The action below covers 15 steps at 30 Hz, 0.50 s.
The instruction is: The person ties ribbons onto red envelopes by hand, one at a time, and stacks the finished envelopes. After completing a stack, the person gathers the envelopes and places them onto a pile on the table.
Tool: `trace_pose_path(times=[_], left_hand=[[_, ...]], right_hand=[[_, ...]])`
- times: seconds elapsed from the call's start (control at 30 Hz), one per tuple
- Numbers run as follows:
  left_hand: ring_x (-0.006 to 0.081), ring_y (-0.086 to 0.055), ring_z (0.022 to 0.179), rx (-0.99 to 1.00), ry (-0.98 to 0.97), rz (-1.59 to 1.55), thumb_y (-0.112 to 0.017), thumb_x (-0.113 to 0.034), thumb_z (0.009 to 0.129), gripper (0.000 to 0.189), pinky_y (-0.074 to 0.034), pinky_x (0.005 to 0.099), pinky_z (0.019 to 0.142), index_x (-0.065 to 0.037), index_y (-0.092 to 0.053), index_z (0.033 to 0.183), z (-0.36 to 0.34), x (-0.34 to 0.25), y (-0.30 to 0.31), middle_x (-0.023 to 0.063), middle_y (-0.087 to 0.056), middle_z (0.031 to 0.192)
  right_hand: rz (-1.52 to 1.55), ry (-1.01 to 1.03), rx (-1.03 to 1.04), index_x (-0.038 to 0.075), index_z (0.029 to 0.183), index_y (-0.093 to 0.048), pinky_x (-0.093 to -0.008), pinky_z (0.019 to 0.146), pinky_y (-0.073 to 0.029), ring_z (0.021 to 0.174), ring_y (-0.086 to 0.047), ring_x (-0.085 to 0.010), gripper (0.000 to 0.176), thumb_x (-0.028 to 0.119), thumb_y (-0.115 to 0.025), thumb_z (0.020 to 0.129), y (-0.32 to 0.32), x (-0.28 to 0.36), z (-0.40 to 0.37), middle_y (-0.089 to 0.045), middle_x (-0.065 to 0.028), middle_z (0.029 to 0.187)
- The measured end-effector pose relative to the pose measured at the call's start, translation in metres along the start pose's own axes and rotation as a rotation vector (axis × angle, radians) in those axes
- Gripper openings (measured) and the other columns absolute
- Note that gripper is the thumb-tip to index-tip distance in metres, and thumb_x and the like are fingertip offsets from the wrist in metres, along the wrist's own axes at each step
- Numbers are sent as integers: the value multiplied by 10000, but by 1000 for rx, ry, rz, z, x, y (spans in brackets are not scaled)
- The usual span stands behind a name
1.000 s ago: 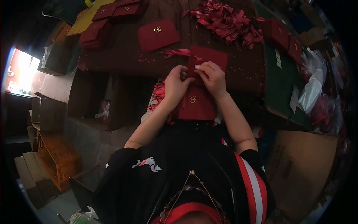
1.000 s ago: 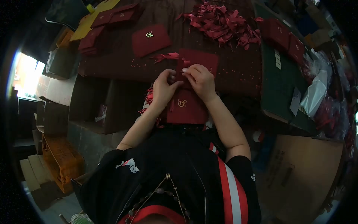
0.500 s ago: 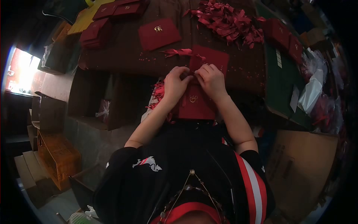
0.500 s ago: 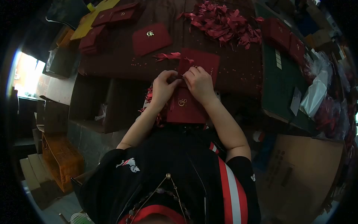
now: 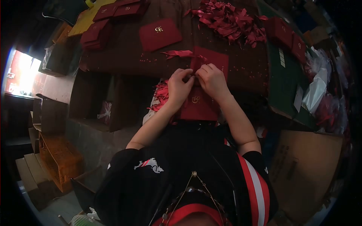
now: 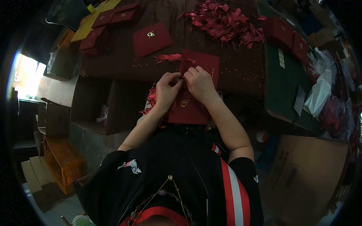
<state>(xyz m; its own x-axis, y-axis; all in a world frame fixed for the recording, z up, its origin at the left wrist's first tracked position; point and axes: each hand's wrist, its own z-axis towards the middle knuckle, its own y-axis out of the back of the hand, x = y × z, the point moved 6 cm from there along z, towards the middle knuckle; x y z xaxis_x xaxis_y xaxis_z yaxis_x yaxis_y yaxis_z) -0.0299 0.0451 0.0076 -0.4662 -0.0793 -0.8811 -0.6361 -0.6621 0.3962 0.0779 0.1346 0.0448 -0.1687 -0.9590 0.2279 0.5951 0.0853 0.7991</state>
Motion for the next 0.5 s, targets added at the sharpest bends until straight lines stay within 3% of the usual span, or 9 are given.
trace_pose_path(times=[0.07, 0.2, 0.3, 0.37, 0.43, 0.5], left_hand=[[228, -675, 809, -63, -171, 117, -721, -54, 825, 259, -538, 324, 706, -7, -735, 1079, -3, -12, 1, 102, -678, 936], [256, -680, 835, -108, -296, 198, -706, -51, 827, 263, -543, 332, 718, -8, -735, 1085, -9, -22, 3, 113, -681, 952], [226, -680, 836, -31, -240, 134, -702, -54, 838, 268, -537, 315, 721, -11, -734, 1101, -5, -15, 5, 106, -686, 964], [189, -675, 836, 35, -34, 7, -695, -58, 854, 272, -529, 297, 717, -12, -733, 1119, 4, -1, 8, 96, -691, 965], [158, -661, 826, 51, -65, 58, -692, -65, 870, 265, -522, 289, 709, -10, -731, 1127, 13, 2, 13, 90, -684, 988], [160, -654, 816, 218, -3, -50, -693, -73, 878, 262, -519, 291, 712, -23, -733, 1133, 17, 7, 8, 90, -664, 1014]], right_hand=[[98, -85, -42, 64, 830, -652, -414, 717, -539, 840, -617, -276, 63, 97, -700, 807, 4, -3, 0, -635, -82, 875], [300, -262, 29, 62, 845, -682, -408, 725, -524, 830, -623, -287, 92, 124, -731, 798, -1, -16, -4, -644, -89, 880], [237, -328, 34, 73, 853, -713, -387, 736, -518, 842, -628, -276, 93, 139, -747, 797, 6, -16, -4, -651, -69, 873], [179, -211, -57, 122, 875, -740, -395, 740, -528, 881, -612, -249, 80, 181, -753, 823, 15, -7, 0, -645, -22, 863], [177, -248, -35, 128, 882, -742, -393, 744, -527, 888, -609, -242, 84, 189, -756, 825, 10, -16, -4, -642, -13, 869], [176, -287, -8, 134, 888, -744, -390, 749, -525, 894, -606, -236, 89, 197, -759, 828, 5, -22, -6, -639, -4, 875]])
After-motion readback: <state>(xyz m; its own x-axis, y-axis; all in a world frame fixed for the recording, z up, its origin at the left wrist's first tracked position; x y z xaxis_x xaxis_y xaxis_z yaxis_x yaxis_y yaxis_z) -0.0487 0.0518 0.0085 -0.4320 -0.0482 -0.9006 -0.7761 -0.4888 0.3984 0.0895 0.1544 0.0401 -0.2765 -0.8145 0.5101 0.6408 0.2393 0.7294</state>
